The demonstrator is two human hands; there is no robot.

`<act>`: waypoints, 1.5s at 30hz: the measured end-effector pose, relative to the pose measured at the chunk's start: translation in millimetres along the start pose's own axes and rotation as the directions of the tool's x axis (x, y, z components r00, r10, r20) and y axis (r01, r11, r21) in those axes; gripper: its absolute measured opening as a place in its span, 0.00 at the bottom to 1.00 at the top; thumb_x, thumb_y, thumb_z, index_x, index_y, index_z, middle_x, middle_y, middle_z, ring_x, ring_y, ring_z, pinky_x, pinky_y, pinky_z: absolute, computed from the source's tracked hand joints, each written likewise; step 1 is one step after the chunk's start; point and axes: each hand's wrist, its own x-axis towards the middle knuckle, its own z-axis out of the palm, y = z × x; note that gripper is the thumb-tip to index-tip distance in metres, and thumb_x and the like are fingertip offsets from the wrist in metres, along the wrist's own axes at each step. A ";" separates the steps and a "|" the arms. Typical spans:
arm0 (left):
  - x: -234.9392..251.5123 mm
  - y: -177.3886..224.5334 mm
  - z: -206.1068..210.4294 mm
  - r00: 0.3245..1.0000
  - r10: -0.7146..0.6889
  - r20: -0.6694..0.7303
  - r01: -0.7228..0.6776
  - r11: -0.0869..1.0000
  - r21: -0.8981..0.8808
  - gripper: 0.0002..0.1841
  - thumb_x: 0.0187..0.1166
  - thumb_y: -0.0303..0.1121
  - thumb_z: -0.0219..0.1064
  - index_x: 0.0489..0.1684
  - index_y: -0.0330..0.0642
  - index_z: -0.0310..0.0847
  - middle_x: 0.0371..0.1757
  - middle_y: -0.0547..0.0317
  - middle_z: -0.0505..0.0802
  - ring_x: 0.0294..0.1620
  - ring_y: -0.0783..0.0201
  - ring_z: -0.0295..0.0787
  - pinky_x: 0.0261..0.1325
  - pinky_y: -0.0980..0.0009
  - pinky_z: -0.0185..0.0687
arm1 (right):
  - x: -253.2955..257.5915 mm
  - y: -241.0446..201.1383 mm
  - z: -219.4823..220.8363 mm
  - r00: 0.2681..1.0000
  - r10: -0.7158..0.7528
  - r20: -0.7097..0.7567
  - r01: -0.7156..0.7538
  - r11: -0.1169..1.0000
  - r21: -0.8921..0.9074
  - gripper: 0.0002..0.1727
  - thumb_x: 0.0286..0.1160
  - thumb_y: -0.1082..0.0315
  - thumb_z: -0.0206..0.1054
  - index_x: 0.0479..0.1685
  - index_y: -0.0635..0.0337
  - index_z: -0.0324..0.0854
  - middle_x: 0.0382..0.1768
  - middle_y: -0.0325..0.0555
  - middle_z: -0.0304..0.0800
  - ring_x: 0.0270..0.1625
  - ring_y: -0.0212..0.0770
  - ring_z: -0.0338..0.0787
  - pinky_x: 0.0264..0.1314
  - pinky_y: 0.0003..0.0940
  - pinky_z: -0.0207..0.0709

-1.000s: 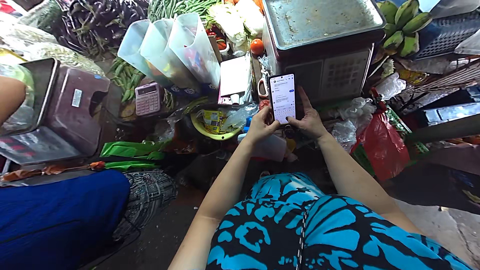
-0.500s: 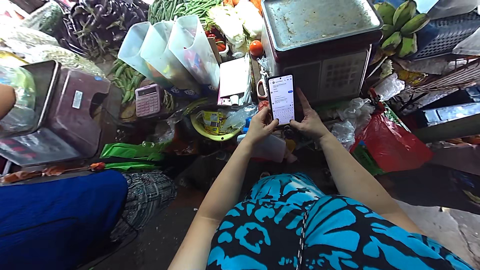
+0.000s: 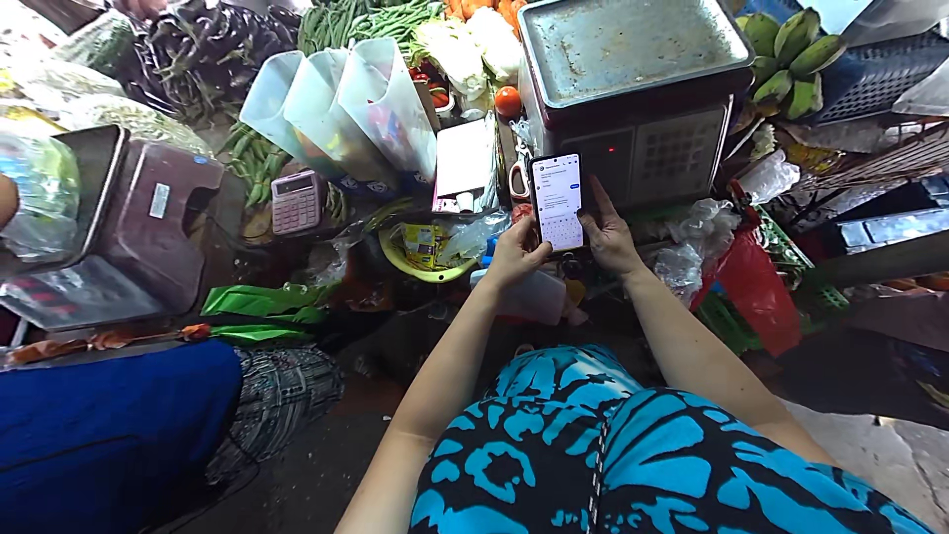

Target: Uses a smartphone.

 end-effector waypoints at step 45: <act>0.3 -1.5 1.3 1.000 -0.024 -0.003 0.024 1.000 -0.003 0.14 0.76 0.32 0.69 0.55 0.36 0.81 0.28 0.56 0.86 0.25 0.66 0.82 0.33 0.67 0.82 | 0.8 4.2 -14.5 0.971 -0.079 0.225 0.076 0.997 0.022 0.56 0.66 0.72 0.72 0.97 0.41 0.42 0.64 0.45 0.90 0.60 0.33 0.92 0.67 0.37 0.85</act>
